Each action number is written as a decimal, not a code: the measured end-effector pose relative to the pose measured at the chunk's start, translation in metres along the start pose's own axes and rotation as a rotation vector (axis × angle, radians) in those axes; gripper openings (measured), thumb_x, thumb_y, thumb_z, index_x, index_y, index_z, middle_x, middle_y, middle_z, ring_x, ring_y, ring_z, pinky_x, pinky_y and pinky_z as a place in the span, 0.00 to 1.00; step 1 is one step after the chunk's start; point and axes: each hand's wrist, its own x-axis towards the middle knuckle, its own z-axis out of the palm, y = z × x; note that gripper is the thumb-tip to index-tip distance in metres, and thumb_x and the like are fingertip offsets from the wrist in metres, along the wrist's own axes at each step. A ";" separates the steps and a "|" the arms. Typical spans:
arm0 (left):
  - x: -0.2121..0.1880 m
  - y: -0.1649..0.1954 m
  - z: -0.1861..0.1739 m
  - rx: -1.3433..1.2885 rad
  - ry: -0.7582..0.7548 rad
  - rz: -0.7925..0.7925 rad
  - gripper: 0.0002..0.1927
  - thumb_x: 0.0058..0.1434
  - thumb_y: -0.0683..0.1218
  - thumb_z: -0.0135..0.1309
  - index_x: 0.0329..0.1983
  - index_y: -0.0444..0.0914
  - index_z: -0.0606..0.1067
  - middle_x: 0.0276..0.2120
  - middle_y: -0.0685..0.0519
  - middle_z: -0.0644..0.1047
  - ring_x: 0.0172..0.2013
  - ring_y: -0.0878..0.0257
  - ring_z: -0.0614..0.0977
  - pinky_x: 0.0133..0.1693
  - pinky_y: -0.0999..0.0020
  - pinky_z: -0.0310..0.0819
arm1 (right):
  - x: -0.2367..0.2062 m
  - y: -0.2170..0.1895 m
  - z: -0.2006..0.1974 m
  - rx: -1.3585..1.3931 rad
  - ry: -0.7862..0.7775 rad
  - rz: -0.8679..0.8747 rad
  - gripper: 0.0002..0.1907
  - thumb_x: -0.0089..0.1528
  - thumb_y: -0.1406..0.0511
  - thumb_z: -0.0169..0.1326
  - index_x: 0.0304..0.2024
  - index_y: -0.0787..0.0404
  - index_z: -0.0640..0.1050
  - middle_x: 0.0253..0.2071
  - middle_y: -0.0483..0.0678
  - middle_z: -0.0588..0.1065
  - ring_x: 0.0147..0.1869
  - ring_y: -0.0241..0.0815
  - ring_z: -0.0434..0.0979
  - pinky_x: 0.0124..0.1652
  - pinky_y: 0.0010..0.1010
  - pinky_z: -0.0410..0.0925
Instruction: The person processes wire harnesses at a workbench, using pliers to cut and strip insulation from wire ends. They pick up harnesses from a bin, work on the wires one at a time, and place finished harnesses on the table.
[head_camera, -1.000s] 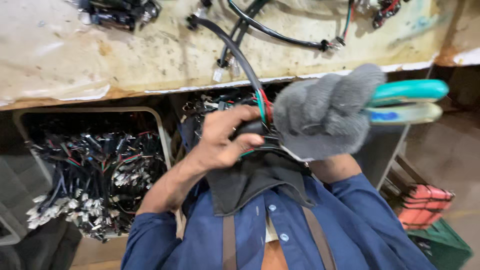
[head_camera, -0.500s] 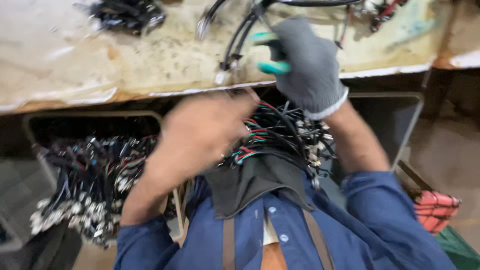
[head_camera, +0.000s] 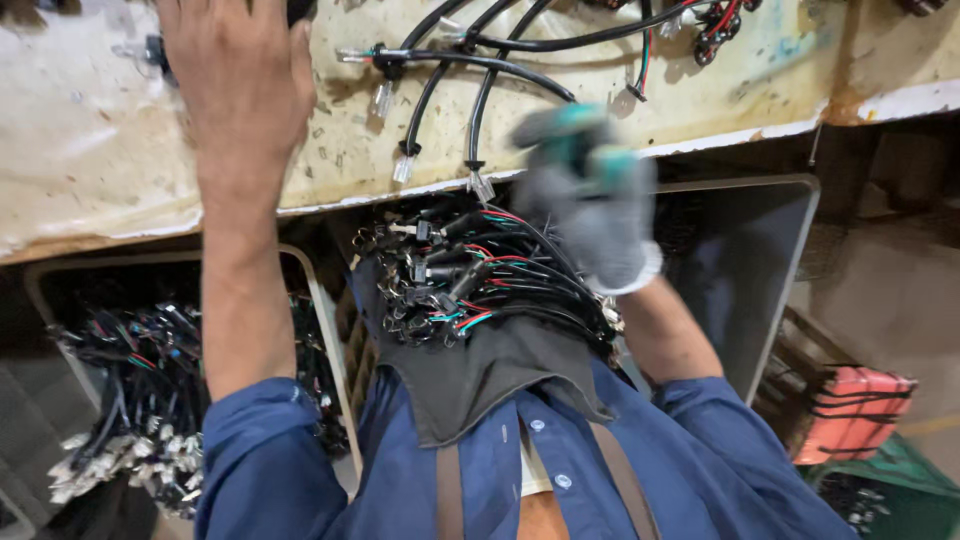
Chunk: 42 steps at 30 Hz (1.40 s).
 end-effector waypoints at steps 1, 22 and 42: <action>-0.002 0.000 -0.004 -0.031 0.005 -0.018 0.21 0.65 0.45 0.67 0.57 0.36 0.73 0.53 0.44 0.74 0.56 0.48 0.74 0.56 0.49 0.70 | 0.001 -0.011 -0.011 -0.105 0.096 0.015 0.09 0.72 0.76 0.52 0.54 0.62 0.75 0.44 0.50 0.78 0.34 0.37 0.77 0.32 0.30 0.74; -0.074 0.152 -0.037 -1.583 -0.292 -0.530 0.14 0.65 0.50 0.56 0.45 0.36 0.74 0.30 0.60 0.72 0.31 0.72 0.71 0.36 0.74 0.65 | 0.007 0.018 -0.036 -1.258 -0.036 -0.253 0.15 0.61 0.66 0.66 0.47 0.61 0.76 0.37 0.52 0.75 0.37 0.54 0.79 0.31 0.44 0.68; -0.068 0.170 -0.044 -1.468 -0.220 -0.354 0.13 0.70 0.44 0.56 0.54 0.33 0.76 0.43 0.50 0.83 0.40 0.69 0.83 0.46 0.73 0.77 | -0.023 -0.006 -0.016 -0.389 -0.053 -0.257 0.10 0.59 0.65 0.61 0.43 0.54 0.78 0.36 0.47 0.77 0.36 0.52 0.78 0.35 0.39 0.69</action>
